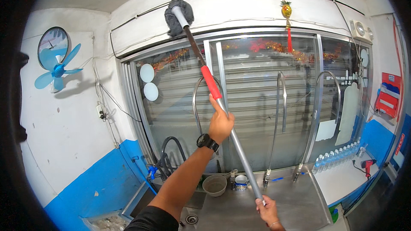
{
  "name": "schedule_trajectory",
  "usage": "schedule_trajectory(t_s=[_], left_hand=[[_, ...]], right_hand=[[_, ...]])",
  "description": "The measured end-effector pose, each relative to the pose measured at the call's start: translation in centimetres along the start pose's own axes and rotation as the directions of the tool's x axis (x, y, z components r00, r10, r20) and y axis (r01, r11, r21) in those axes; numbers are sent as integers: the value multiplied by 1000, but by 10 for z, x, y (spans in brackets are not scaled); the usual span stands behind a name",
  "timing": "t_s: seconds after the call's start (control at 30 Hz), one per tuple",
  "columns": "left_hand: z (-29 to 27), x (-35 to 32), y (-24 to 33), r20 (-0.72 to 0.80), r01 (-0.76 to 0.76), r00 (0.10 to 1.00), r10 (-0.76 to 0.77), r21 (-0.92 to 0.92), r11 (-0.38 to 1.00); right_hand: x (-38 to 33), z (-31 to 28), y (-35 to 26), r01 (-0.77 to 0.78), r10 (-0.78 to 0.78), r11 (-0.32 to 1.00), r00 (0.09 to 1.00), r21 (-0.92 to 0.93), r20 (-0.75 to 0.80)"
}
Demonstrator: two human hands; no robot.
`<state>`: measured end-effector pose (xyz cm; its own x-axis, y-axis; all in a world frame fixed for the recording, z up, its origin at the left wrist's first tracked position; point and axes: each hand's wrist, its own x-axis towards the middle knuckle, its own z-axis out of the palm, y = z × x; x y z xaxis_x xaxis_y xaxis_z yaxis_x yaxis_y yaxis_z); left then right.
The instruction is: The person uses a long-handled duster to wipe the upper wall and ceiling area near a glass door and a wall-mounted fan. The person moves the duster back and forth along the wall and ceiling junction, covering a wide area in a small room.
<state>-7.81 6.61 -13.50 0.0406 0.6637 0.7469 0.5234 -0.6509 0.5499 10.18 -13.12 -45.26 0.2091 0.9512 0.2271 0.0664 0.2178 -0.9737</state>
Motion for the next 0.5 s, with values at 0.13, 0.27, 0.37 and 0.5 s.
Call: schedule_trajectory(t_s=[0.13, 0.27, 0.37, 0.5], left_hand=[[-23, 15, 11, 2, 58, 998, -58, 7, 998], [-31, 20, 38, 3, 9, 1000, -9, -17, 1000], [-34, 21, 62, 37, 37, 999, -35, -64, 997], [-51, 22, 90, 79, 49, 996, -44, -60, 997]], right_hand=[[-3, -10, -45, 42, -42, 998, 999, -42, 0], [-21, -31, -88, -12, 11, 998, 1000, -66, -15], [-35, -54, -119, 3, -1, 998, 999, -65, 36], [-57, -79, -157, -39, 47, 998, 980, -43, 194]])
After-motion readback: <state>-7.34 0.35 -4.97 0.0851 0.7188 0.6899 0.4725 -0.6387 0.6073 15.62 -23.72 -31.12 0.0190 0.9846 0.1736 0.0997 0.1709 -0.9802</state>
